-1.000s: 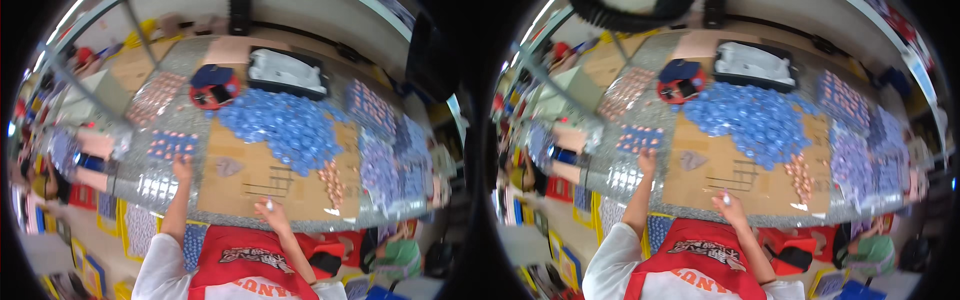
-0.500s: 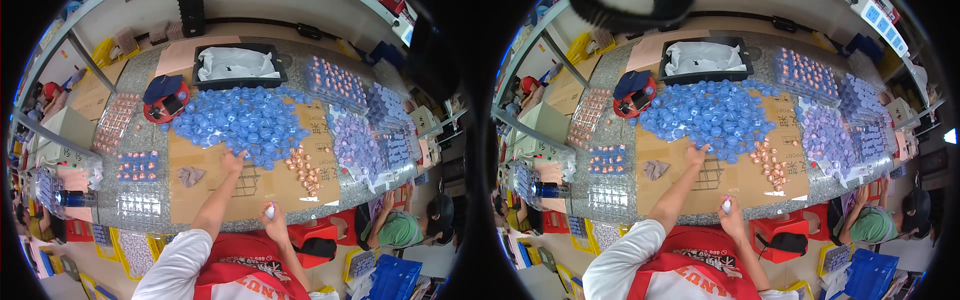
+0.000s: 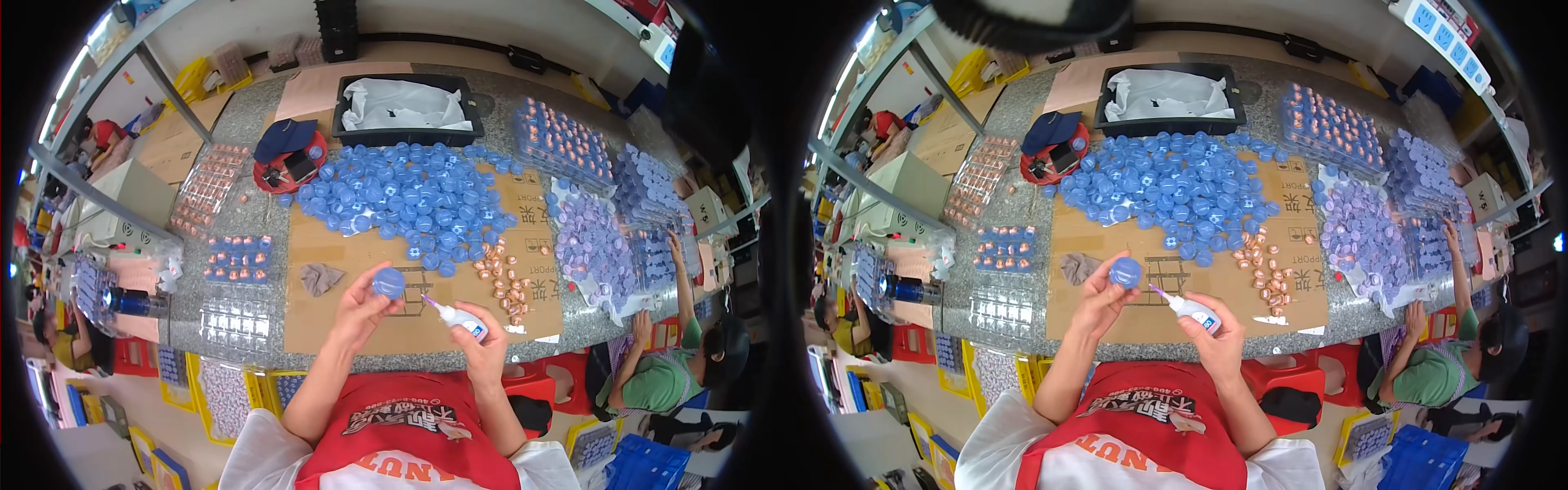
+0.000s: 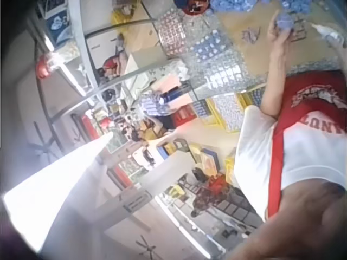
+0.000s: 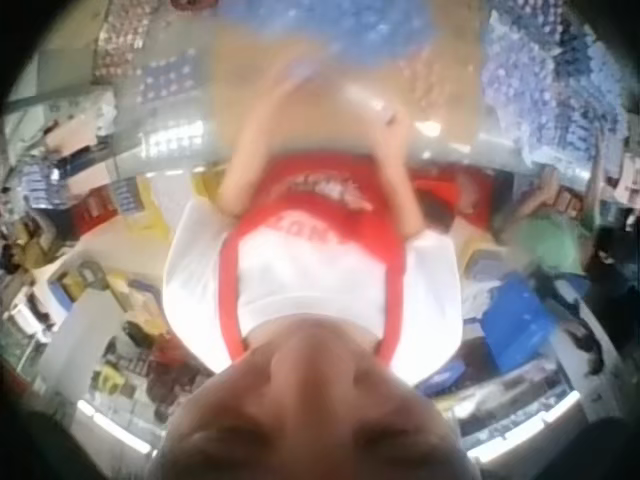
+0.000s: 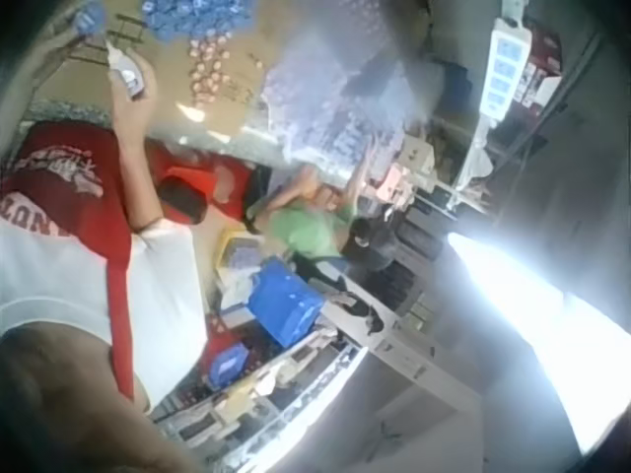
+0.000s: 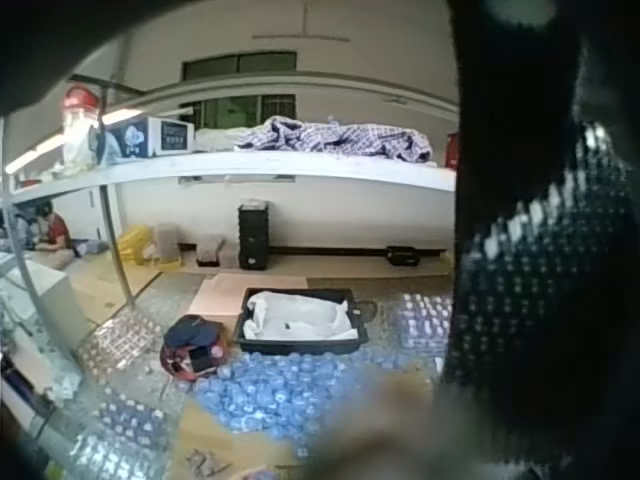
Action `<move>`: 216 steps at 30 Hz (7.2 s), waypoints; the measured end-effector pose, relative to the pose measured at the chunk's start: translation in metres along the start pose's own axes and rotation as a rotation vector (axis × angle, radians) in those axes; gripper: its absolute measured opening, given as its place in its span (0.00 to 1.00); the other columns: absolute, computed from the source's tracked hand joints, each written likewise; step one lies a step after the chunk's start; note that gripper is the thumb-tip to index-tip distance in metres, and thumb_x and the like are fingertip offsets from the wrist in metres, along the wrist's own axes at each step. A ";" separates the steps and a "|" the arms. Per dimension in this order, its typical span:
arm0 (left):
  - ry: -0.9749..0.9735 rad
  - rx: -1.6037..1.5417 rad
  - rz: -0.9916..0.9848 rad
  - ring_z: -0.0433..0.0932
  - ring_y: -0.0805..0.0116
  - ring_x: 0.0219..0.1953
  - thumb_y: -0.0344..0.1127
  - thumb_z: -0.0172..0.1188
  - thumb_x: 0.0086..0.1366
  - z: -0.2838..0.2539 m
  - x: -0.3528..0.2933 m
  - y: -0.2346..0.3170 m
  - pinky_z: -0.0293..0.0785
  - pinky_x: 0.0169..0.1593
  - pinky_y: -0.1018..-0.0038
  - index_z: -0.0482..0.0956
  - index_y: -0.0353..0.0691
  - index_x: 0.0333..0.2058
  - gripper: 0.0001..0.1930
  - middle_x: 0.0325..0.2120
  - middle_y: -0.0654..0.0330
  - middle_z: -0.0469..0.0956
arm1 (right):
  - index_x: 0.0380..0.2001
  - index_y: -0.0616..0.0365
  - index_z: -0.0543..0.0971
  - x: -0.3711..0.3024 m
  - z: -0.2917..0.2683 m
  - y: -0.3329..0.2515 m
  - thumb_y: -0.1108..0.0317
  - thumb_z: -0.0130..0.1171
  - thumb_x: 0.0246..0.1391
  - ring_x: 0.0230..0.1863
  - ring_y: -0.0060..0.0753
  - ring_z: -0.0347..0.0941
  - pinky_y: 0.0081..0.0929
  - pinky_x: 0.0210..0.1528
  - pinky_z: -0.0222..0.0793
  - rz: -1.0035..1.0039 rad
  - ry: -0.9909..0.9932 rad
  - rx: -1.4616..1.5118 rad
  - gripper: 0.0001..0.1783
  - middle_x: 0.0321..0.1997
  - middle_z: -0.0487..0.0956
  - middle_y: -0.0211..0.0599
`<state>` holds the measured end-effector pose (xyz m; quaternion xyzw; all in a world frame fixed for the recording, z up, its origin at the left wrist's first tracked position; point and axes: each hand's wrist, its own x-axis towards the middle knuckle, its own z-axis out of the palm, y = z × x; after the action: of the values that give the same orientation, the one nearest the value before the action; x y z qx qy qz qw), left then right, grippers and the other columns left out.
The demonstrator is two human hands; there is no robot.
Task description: Assembling small plastic toy components at a factory workbench.
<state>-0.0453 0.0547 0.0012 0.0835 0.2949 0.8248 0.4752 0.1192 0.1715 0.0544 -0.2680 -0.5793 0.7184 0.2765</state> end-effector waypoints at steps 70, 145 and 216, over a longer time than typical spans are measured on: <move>0.137 0.808 0.296 0.74 0.65 0.40 0.14 0.59 0.44 0.070 -0.038 0.022 0.74 0.42 0.75 0.67 0.29 0.41 0.22 0.38 0.52 0.71 | 0.25 0.62 0.74 0.009 0.006 -0.048 0.76 0.60 0.35 0.15 0.27 0.70 0.20 0.17 0.63 -0.765 -0.180 -0.572 0.09 0.20 0.76 0.39; 0.054 1.108 0.137 0.76 0.68 0.34 0.18 0.58 0.48 0.051 -0.017 -0.038 0.76 0.37 0.78 0.70 0.31 0.43 0.20 0.36 0.55 0.72 | 0.33 0.58 0.77 -0.007 -0.002 0.016 0.78 0.59 0.38 0.30 0.32 0.72 0.25 0.28 0.70 -0.612 -0.086 -0.904 0.13 0.29 0.72 0.34; 0.881 1.615 0.661 0.72 0.63 0.28 0.27 0.50 0.51 -0.291 0.033 0.128 0.67 0.33 0.70 0.74 0.34 0.30 0.07 0.26 0.56 0.75 | 0.37 0.57 0.72 -0.011 0.033 0.126 0.65 0.60 0.43 0.24 0.20 0.68 0.20 0.28 0.66 0.252 0.068 -0.473 0.16 0.22 0.73 0.29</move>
<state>-0.2787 -0.0839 -0.1677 0.1466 0.8840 0.4235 -0.1332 0.0927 0.1188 -0.0628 -0.4191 -0.6834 0.5825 0.1341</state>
